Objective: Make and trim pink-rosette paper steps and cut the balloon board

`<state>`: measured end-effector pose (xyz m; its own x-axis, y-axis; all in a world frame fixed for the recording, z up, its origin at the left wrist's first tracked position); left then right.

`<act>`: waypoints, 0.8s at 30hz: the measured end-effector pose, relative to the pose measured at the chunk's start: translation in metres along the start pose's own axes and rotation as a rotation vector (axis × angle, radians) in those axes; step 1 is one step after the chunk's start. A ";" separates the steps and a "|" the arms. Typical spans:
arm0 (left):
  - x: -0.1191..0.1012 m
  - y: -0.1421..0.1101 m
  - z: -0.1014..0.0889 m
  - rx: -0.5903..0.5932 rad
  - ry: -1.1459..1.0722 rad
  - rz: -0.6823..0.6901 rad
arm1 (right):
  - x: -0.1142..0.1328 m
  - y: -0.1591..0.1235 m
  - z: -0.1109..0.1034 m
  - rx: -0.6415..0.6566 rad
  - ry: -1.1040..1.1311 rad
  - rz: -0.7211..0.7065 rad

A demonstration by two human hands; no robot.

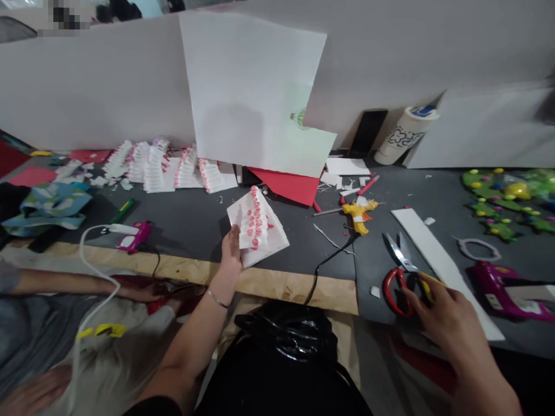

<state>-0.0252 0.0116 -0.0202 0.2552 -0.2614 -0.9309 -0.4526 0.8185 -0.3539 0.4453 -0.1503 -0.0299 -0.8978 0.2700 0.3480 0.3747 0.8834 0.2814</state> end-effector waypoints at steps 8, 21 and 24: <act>0.010 0.008 0.011 -0.023 -0.116 0.006 | 0.099 0.013 0.004 0.063 0.446 0.190; -0.028 -0.051 0.021 0.084 0.130 0.377 | 0.242 0.009 0.064 0.280 1.073 0.012; -0.028 -0.059 0.021 0.082 0.124 0.366 | 0.232 0.006 0.065 0.233 1.003 0.012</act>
<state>0.0129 -0.0186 0.0286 -0.0175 -0.0007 -0.9998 -0.4235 0.9059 0.0068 0.2244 -0.0577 -0.0063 -0.2479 -0.0706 0.9662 0.2320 0.9640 0.1299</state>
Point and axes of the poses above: each hand's wrist, its own y-axis towards the middle knuckle, its own z-axis out of the palm, x = y × z, the point moved 9 cm from there along y, towards the middle knuckle, and after that the axes turned 5 degrees about -x, right-handed, at the moved point
